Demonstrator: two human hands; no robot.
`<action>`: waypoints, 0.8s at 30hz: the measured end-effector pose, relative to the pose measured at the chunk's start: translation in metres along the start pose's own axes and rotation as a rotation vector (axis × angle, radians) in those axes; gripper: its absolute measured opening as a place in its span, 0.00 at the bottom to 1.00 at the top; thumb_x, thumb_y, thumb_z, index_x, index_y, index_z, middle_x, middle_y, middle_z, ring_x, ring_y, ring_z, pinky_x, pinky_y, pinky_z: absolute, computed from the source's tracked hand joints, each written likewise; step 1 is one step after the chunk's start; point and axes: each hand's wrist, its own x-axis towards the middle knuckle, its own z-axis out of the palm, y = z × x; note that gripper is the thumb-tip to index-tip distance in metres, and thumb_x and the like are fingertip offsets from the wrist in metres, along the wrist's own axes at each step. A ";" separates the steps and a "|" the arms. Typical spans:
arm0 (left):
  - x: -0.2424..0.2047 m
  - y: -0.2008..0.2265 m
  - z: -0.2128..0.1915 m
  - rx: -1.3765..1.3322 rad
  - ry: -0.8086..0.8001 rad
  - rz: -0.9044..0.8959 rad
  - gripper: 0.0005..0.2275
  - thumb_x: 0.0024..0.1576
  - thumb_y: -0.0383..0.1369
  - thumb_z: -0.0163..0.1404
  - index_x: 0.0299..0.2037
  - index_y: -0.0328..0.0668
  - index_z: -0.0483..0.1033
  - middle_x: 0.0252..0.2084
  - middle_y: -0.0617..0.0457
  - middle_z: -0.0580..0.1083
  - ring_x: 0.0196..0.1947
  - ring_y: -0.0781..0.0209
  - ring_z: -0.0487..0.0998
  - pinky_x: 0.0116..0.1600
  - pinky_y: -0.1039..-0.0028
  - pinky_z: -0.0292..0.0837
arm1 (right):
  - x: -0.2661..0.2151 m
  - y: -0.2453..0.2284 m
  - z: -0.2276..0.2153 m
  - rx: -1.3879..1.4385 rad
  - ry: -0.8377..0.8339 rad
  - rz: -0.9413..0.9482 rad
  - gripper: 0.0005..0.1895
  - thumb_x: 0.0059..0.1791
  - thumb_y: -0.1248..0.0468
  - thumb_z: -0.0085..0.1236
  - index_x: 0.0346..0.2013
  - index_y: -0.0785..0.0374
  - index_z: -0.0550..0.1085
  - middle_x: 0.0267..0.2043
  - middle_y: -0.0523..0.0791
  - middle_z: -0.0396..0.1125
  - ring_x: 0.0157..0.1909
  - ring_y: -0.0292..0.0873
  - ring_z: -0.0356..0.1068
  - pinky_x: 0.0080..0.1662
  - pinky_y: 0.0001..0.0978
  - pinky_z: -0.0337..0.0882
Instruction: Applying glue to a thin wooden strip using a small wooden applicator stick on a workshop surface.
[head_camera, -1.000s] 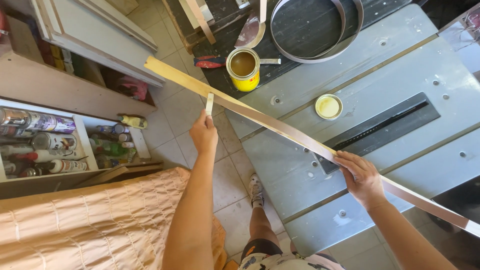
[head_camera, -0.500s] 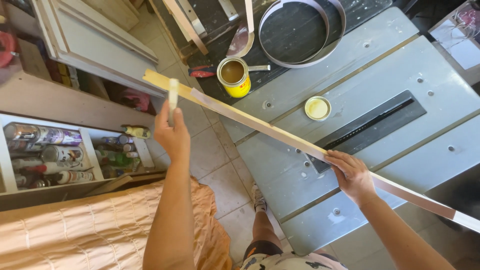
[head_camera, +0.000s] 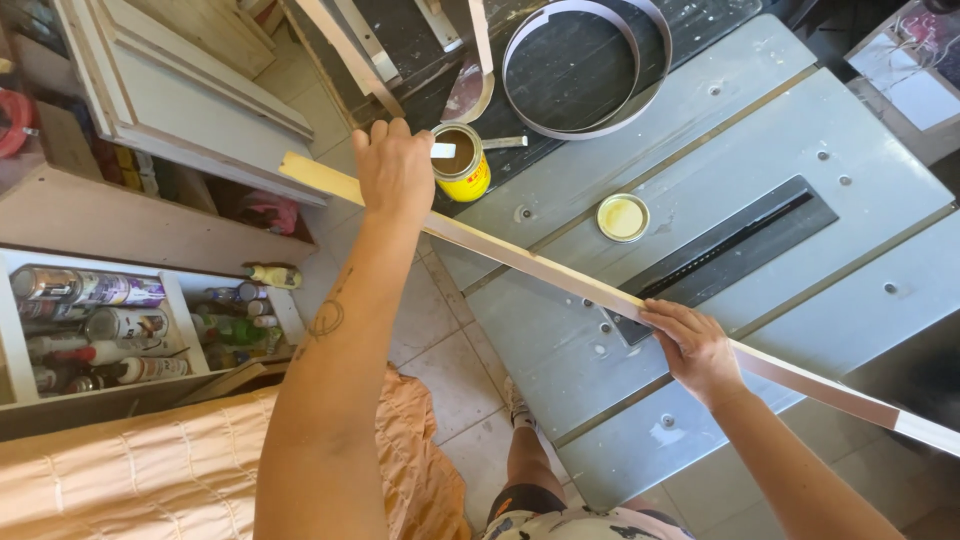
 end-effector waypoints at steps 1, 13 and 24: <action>0.002 0.002 0.002 -0.002 0.001 0.003 0.06 0.54 0.27 0.61 0.38 0.52 0.87 0.29 0.50 0.72 0.34 0.50 0.74 0.42 0.59 0.58 | 0.001 -0.001 -0.001 -0.002 0.001 0.003 0.15 0.51 0.67 0.61 0.52 0.52 0.82 0.57 0.43 0.77 0.58 0.48 0.77 0.49 0.42 0.77; -0.015 -0.008 0.013 -0.213 -0.214 -0.202 0.07 0.58 0.32 0.60 0.46 0.52 0.85 0.36 0.50 0.75 0.43 0.44 0.78 0.48 0.53 0.65 | 0.000 0.001 0.000 0.054 -0.005 0.009 0.16 0.51 0.68 0.59 0.52 0.53 0.82 0.58 0.45 0.76 0.60 0.51 0.76 0.48 0.45 0.77; -0.053 -0.013 0.026 -1.041 -0.139 -0.741 0.08 0.65 0.37 0.54 0.49 0.58 0.86 0.30 0.51 0.79 0.37 0.62 0.79 0.45 0.71 0.74 | -0.004 0.007 0.005 0.032 -0.046 0.065 0.16 0.52 0.65 0.59 0.54 0.47 0.81 0.61 0.39 0.76 0.64 0.46 0.75 0.53 0.42 0.76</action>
